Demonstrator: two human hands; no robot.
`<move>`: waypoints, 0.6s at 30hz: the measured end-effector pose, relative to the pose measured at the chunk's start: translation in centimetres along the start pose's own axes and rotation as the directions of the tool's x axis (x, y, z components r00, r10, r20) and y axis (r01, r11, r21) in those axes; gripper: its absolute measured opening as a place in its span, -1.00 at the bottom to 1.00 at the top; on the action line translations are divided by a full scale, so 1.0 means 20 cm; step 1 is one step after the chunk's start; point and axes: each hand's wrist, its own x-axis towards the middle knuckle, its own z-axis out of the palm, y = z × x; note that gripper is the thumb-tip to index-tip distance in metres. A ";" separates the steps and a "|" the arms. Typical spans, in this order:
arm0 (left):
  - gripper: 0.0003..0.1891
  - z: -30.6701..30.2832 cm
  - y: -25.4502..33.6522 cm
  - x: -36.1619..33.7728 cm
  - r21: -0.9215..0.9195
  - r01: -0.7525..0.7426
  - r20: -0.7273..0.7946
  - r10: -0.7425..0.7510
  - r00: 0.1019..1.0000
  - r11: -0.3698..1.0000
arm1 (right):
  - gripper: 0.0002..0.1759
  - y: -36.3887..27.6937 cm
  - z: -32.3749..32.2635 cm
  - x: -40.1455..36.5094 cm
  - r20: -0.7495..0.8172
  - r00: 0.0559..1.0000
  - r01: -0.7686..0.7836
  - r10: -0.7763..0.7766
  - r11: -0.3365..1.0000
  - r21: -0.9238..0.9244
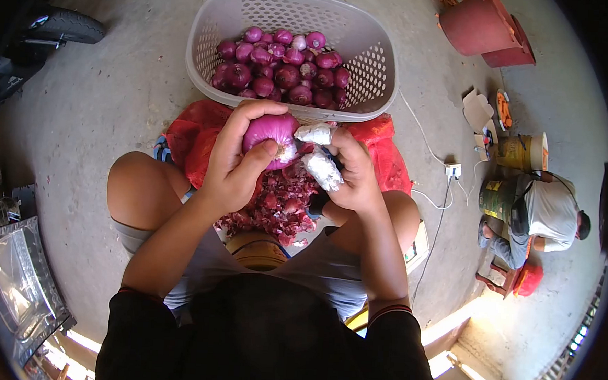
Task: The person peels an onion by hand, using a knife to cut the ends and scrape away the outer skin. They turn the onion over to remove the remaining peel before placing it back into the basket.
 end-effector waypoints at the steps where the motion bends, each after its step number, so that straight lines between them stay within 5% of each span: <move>1: -0.63 0.00 0.00 0.00 0.002 -0.007 0.003 0.007 1.000 1.000 | -0.52 0.00 0.00 0.00 -0.002 1.000 -0.020 0.020 0.999 0.050; 18: -0.60 -0.01 -0.04 0.01 0.016 -0.159 0.014 0.159 0.987 0.987 | -0.56 0.04 -0.04 -0.03 -0.088 0.987 -0.094 0.134 0.927 0.363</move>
